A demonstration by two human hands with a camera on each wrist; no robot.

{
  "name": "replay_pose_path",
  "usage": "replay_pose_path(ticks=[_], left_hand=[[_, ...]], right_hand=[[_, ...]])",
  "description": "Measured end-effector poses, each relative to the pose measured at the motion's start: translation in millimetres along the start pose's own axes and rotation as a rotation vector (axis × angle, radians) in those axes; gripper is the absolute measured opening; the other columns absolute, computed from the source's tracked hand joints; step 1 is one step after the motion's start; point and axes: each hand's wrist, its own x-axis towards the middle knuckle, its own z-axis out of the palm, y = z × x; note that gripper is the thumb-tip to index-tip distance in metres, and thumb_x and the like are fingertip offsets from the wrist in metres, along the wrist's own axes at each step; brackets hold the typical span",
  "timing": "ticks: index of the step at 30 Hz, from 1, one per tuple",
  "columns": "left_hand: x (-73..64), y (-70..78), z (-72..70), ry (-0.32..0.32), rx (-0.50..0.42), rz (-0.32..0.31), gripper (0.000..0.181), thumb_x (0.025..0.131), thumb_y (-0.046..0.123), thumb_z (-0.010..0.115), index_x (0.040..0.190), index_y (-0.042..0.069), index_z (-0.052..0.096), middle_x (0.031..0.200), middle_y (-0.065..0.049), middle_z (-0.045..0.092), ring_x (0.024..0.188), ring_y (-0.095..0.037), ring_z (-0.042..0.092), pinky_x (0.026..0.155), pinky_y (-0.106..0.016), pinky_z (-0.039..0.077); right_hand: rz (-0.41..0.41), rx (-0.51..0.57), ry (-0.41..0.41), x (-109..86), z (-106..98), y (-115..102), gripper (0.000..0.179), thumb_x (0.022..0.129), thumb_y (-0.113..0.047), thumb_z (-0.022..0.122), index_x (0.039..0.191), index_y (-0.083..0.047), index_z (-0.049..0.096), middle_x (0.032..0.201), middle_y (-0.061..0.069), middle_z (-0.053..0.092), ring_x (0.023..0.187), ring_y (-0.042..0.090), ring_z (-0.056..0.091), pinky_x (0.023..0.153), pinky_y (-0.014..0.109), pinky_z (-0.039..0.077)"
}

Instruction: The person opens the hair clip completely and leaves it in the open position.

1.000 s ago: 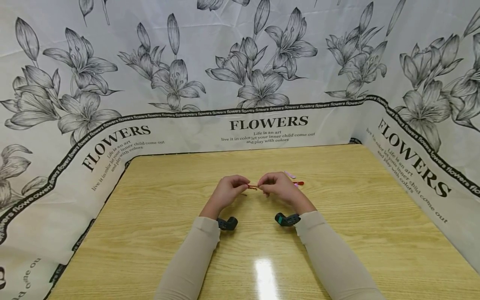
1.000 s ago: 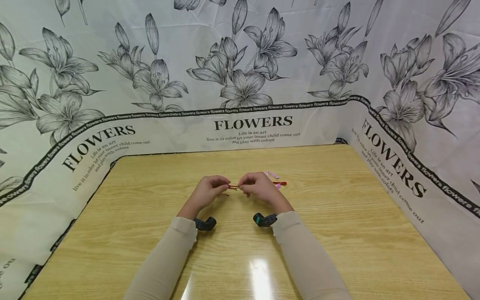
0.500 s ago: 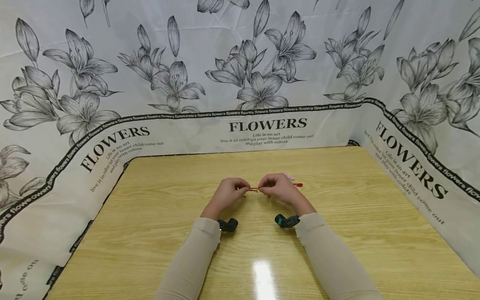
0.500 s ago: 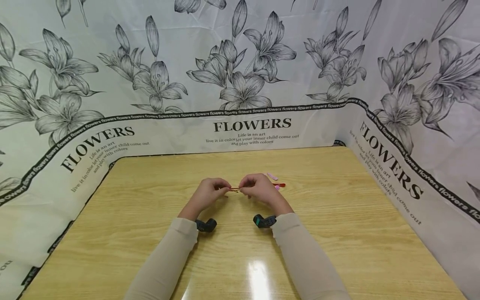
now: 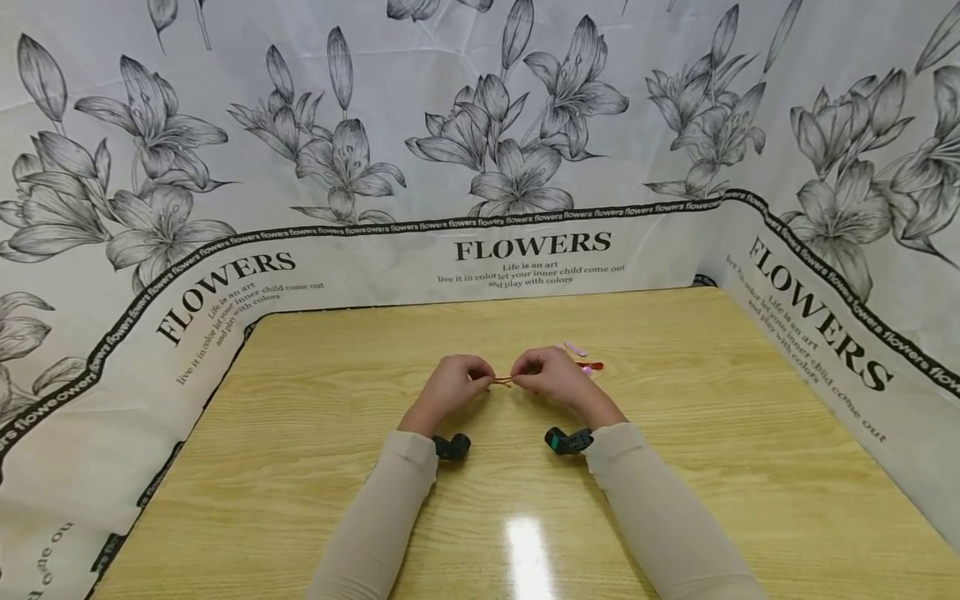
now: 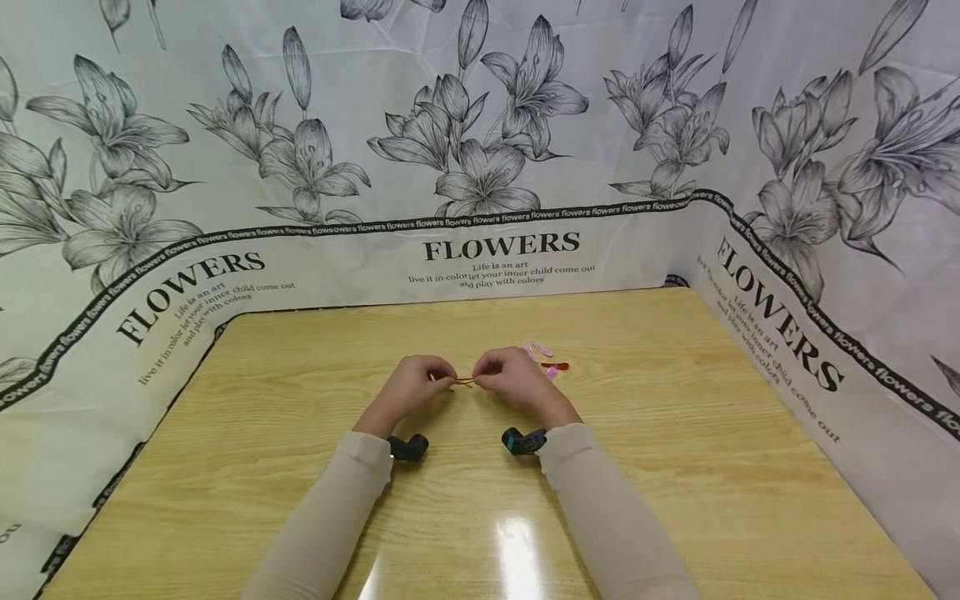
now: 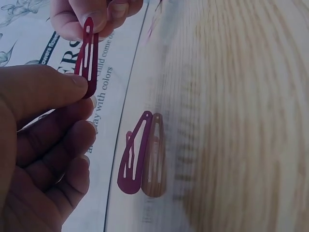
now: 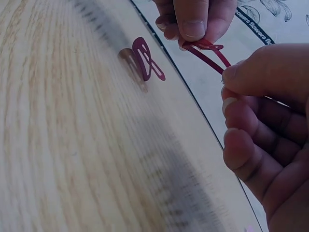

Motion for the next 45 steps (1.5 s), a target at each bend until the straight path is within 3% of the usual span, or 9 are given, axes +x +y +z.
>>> replay_pose_path(ticks=[11,23,29,35,45], left_hand=[[-6.4,-4.7,-5.4,-0.03,0.064,0.02,0.008,0.092,0.019,0.067,0.09,0.016,0.075,0.093,0.002,0.071,0.082,-0.01,0.061,0.077,-0.03,0.052],[-12.8,-9.0,-6.5,-0.058,0.069,-0.032,0.01,0.092,0.017,0.066,0.089,0.017,0.075,0.094,0.002,0.071,0.084,-0.011,0.061,0.079,-0.03,0.052],[-15.7,-10.1,-6.8,-0.073,0.077,-0.062,0.011,0.093,0.017,0.065,0.088,0.018,0.075,0.093,0.002,0.071,0.083,-0.011,0.061,0.079,-0.031,0.052],[-16.3,-12.4,-5.4,-0.084,0.101,-0.069,0.011,0.093,0.017,0.065,0.089,0.017,0.075,0.094,0.001,0.072,0.082,-0.01,0.061,0.076,-0.03,0.052],[-14.6,-9.3,-6.3,-0.078,0.159,-0.042,0.011,0.093,0.016,0.064,0.092,0.015,0.076,0.096,-0.001,0.072,0.084,-0.013,0.063,0.079,-0.032,0.053]], right_hand=[[-0.029,-0.091,-0.033,0.4,11.1,3.2,0.004,0.091,-0.022,0.068,0.088,-0.02,0.071,0.084,-0.003,0.067,0.07,0.015,0.058,0.066,0.03,0.049],[-0.094,-0.172,-0.064,3.9,22.0,7.0,0.005,0.091,-0.017,0.067,0.089,-0.02,0.07,0.089,-0.007,0.068,0.081,0.009,0.058,0.077,0.029,0.048],[-0.137,-0.234,-0.051,3.8,28.1,1.8,0.004,0.09,-0.017,0.066,0.089,-0.017,0.07,0.086,-0.006,0.067,0.08,0.009,0.057,0.077,0.03,0.047],[-0.131,-0.3,-0.039,3.4,33.1,-3.2,0.005,0.09,-0.016,0.066,0.088,-0.018,0.071,0.083,-0.007,0.067,0.078,0.009,0.057,0.076,0.03,0.047],[-0.127,-0.321,-0.02,4.4,34.2,-5.3,0.005,0.089,-0.016,0.067,0.087,-0.017,0.071,0.083,-0.005,0.068,0.077,0.009,0.058,0.075,0.031,0.048]])
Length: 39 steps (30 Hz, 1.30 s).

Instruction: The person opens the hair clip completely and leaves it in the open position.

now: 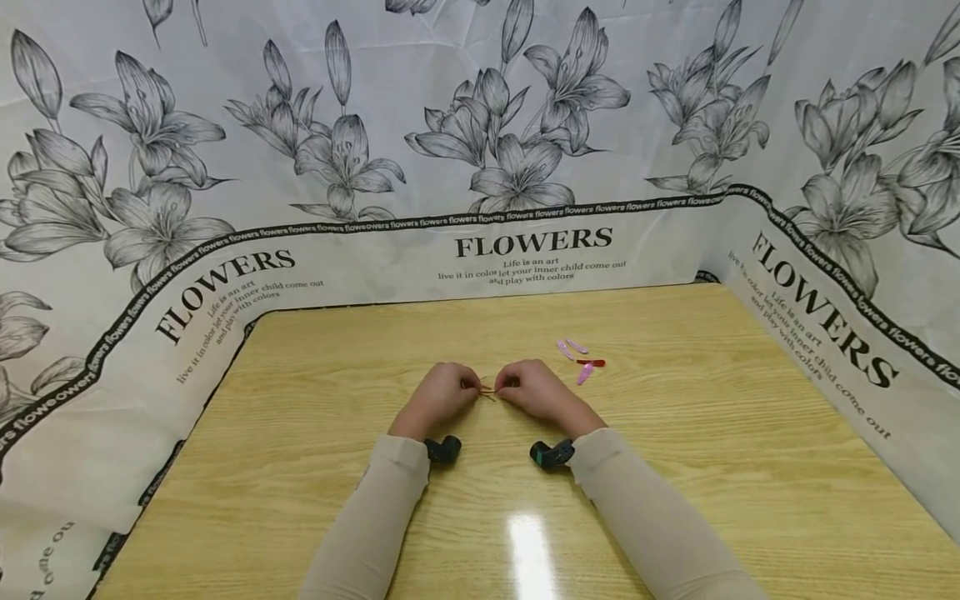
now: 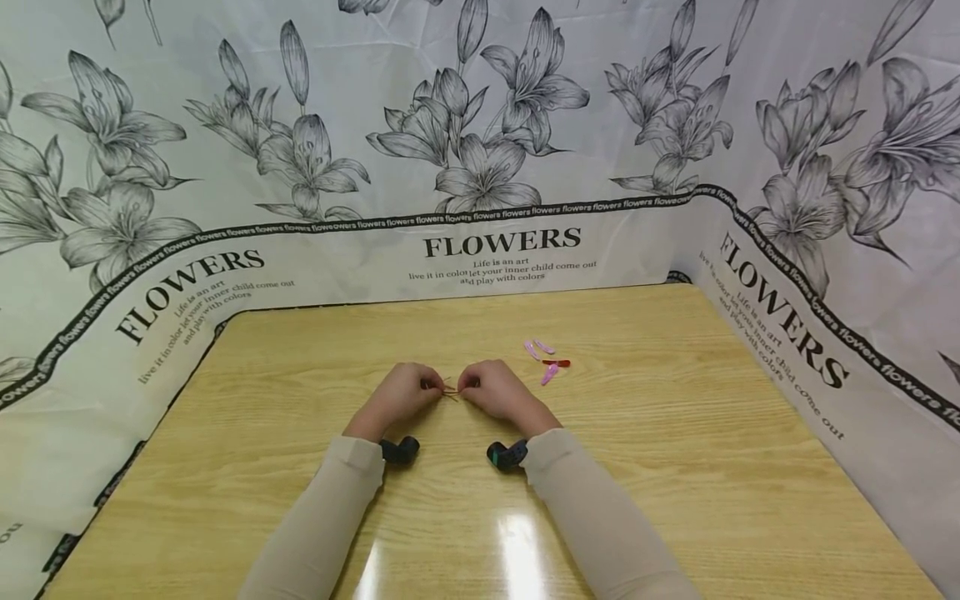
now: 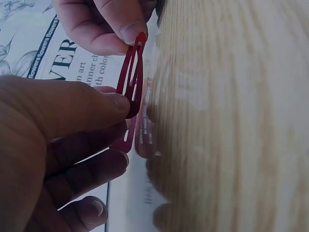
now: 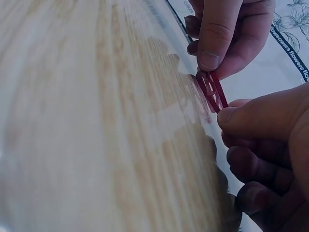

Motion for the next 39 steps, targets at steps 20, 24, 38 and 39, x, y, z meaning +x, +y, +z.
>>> replay_pose_path(ticks=[20,24,38,39], left_hand=[[1.9,-0.8,1.6,-0.002,0.087,0.006,0.012,0.093,0.017,0.065,0.097,0.014,0.076,0.102,-0.002,0.073,0.096,-0.018,0.067,0.087,-0.036,0.053],[1.3,-0.4,1.4,-0.004,0.087,0.004,0.013,0.093,0.018,0.065,0.098,0.014,0.076,0.102,-0.002,0.073,0.096,-0.017,0.067,0.087,-0.035,0.053],[-0.2,-1.7,-1.0,0.002,0.099,0.004,0.014,0.093,0.018,0.065,0.101,0.013,0.075,0.103,-0.003,0.072,0.097,-0.018,0.066,0.086,-0.036,0.053],[-0.4,-1.6,-1.2,0.004,0.097,0.006,0.014,0.093,0.018,0.065,0.101,0.013,0.075,0.103,-0.003,0.072,0.097,-0.019,0.066,0.086,-0.036,0.053]], right_hand=[[0.038,-0.022,-0.017,2.2,0.4,-3.7,0.004,0.088,-0.016,0.068,0.087,-0.015,0.072,0.082,-0.004,0.067,0.077,0.01,0.056,0.076,0.031,0.047],[0.041,-0.02,-0.02,1.8,0.6,-3.4,0.004,0.088,-0.016,0.068,0.087,-0.015,0.072,0.082,-0.004,0.067,0.077,0.01,0.056,0.076,0.031,0.047],[0.045,-0.024,-0.021,1.3,0.3,-3.5,0.004,0.088,-0.016,0.068,0.086,-0.017,0.071,0.082,-0.005,0.067,0.077,0.01,0.057,0.076,0.031,0.048],[0.047,-0.026,-0.021,1.2,0.2,-3.2,0.004,0.088,-0.016,0.068,0.086,-0.017,0.071,0.082,-0.005,0.067,0.077,0.01,0.057,0.076,0.031,0.048]])
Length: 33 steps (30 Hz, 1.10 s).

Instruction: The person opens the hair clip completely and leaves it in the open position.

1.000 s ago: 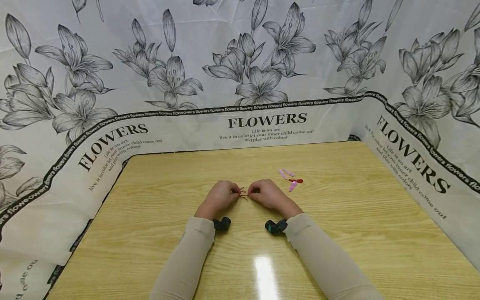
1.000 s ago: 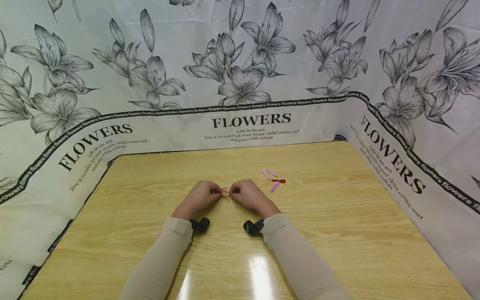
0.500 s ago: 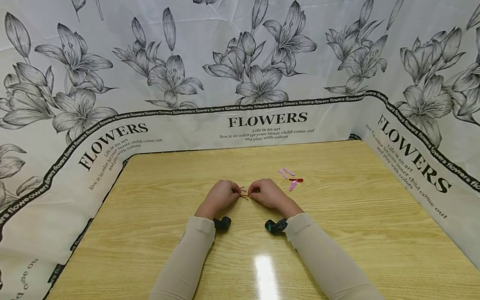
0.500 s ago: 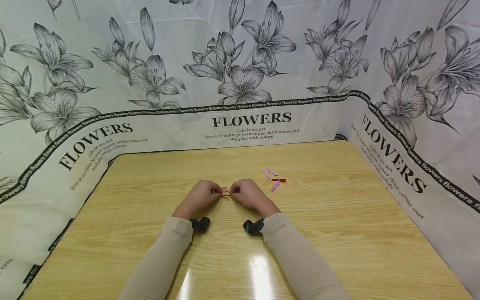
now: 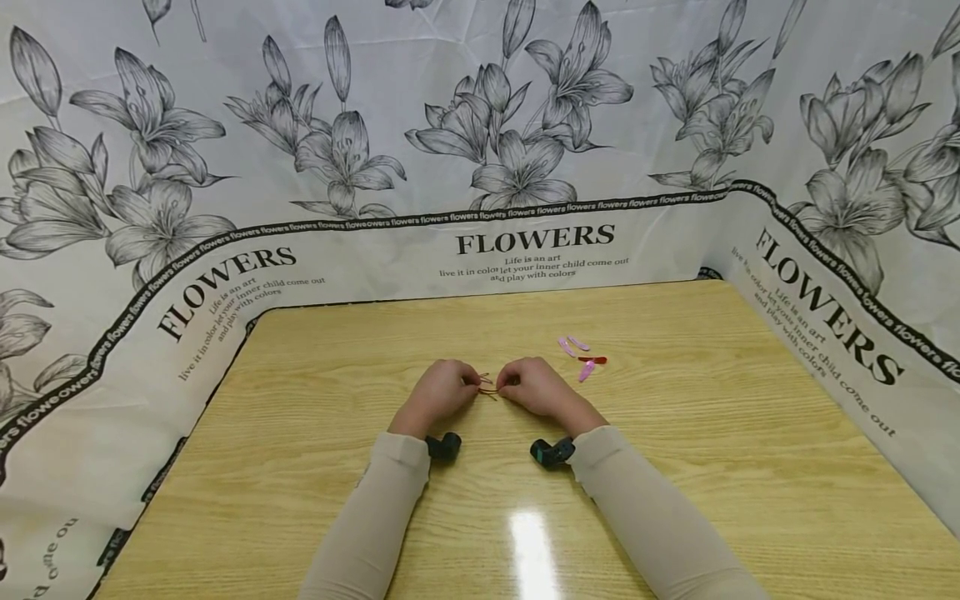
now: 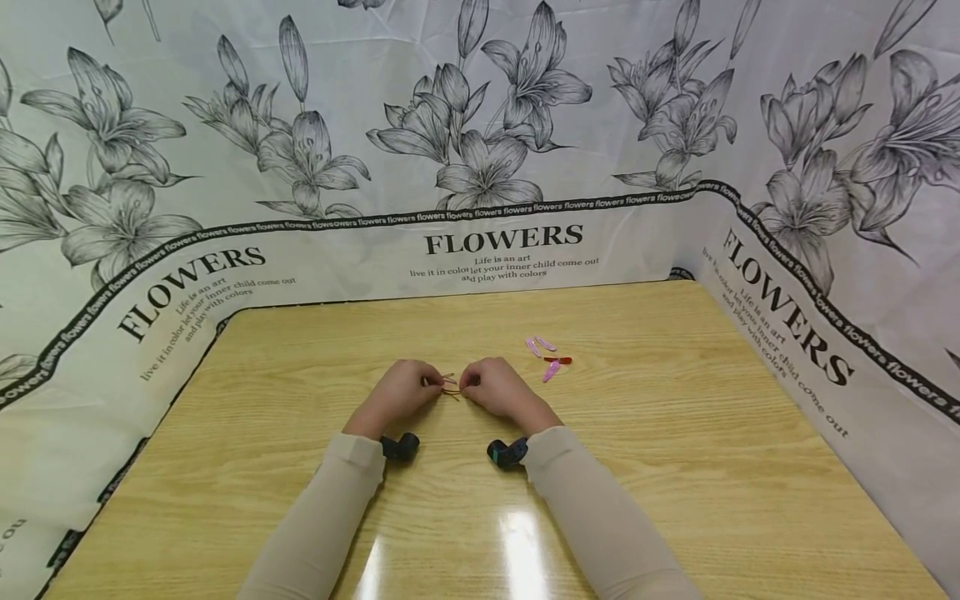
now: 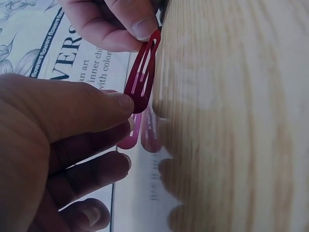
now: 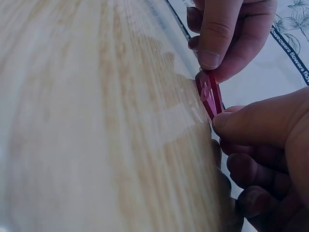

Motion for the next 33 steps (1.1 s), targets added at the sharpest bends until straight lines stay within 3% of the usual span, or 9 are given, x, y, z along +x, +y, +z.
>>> replay_pose_path(ticks=[11,26,33], left_hand=[[-1.3,1.5,-1.7,-0.006,-0.038,-0.017,0.015,0.093,0.018,0.063,0.102,0.014,0.075,0.101,-0.002,0.072,0.091,-0.017,0.065,0.082,-0.035,0.053],[-0.2,3.3,-0.6,0.001,-0.051,0.001,0.015,0.095,0.021,0.062,0.099,0.016,0.076,0.1,0.0,0.072,0.087,-0.013,0.064,0.08,-0.032,0.052],[1.6,12.5,-0.8,0.01,-0.055,0.041,0.016,0.095,0.021,0.061,0.098,0.015,0.076,0.1,0.0,0.073,0.09,-0.014,0.066,0.082,-0.033,0.053]], right_hand=[[0.029,0.007,-0.015,-0.1,-0.8,1.2,0.005,0.09,-0.018,0.067,0.088,-0.017,0.071,0.083,-0.005,0.067,0.077,0.01,0.057,0.075,0.031,0.048],[-0.003,0.039,-0.011,-3.5,-3.6,3.6,0.004,0.09,-0.02,0.067,0.088,-0.02,0.07,0.084,-0.007,0.067,0.077,0.009,0.056,0.076,0.031,0.047],[-0.016,0.052,0.008,-4.4,-7.9,4.8,0.006,0.09,-0.017,0.065,0.09,-0.021,0.071,0.086,-0.007,0.067,0.079,0.01,0.057,0.077,0.03,0.048]])
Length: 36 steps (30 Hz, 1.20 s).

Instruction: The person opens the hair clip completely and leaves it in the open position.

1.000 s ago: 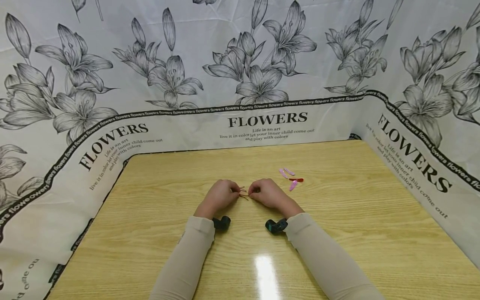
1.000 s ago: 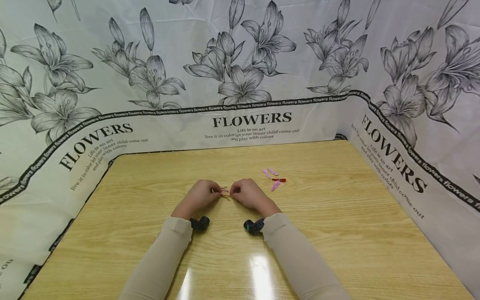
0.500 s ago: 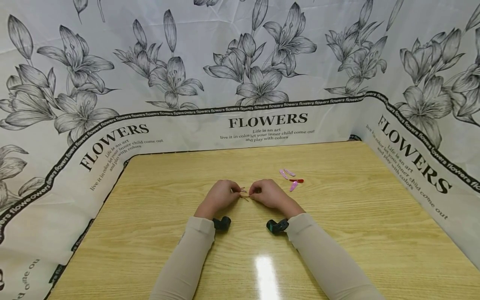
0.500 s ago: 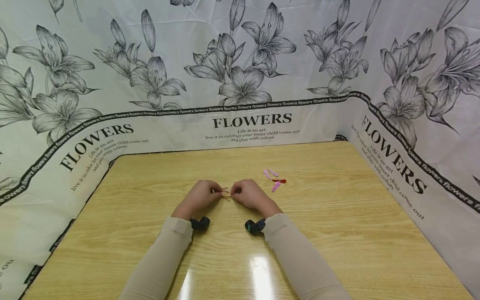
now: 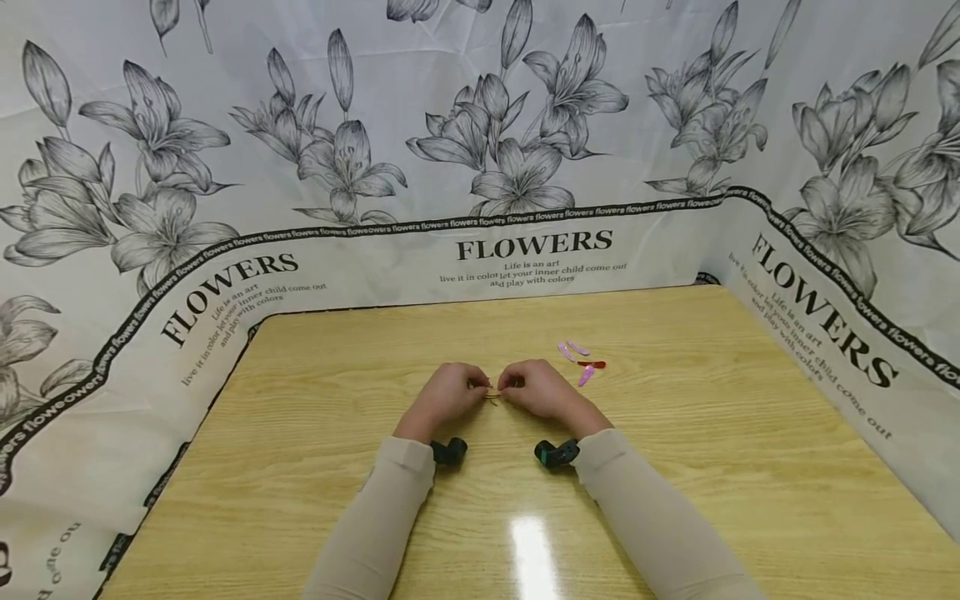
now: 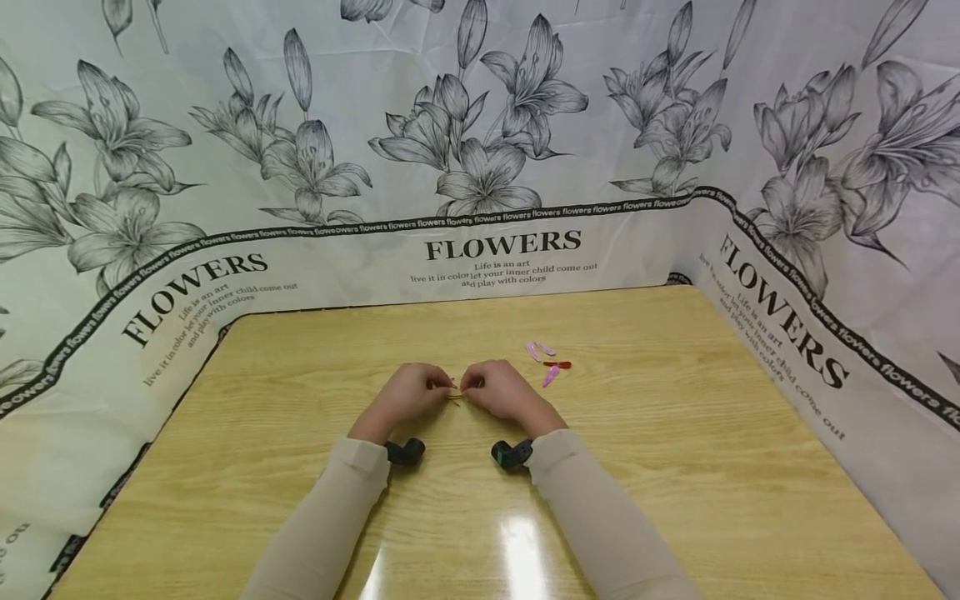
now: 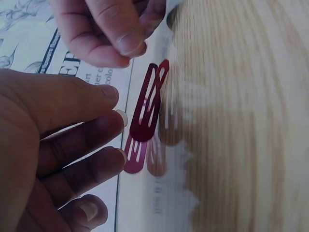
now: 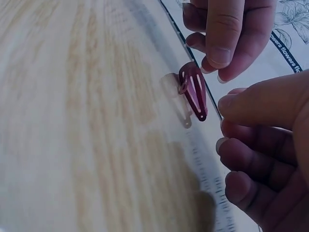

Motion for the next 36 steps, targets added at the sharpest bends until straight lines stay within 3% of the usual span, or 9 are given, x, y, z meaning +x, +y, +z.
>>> replay_pose_path(ticks=[13,23,36], left_hand=[[9.1,22.5,4.6,-0.024,0.004,0.015,0.018,0.096,0.022,0.061,0.102,0.014,0.075,0.098,0.001,0.072,0.091,-0.013,0.065,0.083,-0.031,0.052],[20.5,37.4,6.8,-0.03,-0.002,0.04,0.018,0.095,0.023,0.062,0.101,0.014,0.075,0.096,0.001,0.072,0.083,-0.011,0.064,0.078,-0.028,0.053],[33.8,56.3,14.8,-0.035,0.017,0.03,0.016,0.094,0.021,0.063,0.098,0.012,0.075,0.095,0.001,0.073,0.081,-0.011,0.064,0.078,-0.026,0.052]], right_hand=[[0.034,-0.026,0.0,-4.7,-18.8,3.7,0.009,0.093,-0.017,0.063,0.091,-0.023,0.07,0.085,-0.006,0.065,0.078,0.013,0.056,0.073,0.03,0.047],[0.012,-0.103,-0.004,-10.7,-41.0,7.9,0.009,0.092,-0.014,0.064,0.093,-0.019,0.071,0.087,-0.005,0.068,0.079,0.013,0.058,0.078,0.034,0.047],[0.031,-0.155,0.002,-18.9,-64.4,24.0,0.011,0.092,-0.013,0.064,0.098,-0.01,0.072,0.089,0.001,0.068,0.081,0.016,0.059,0.074,0.036,0.049]])
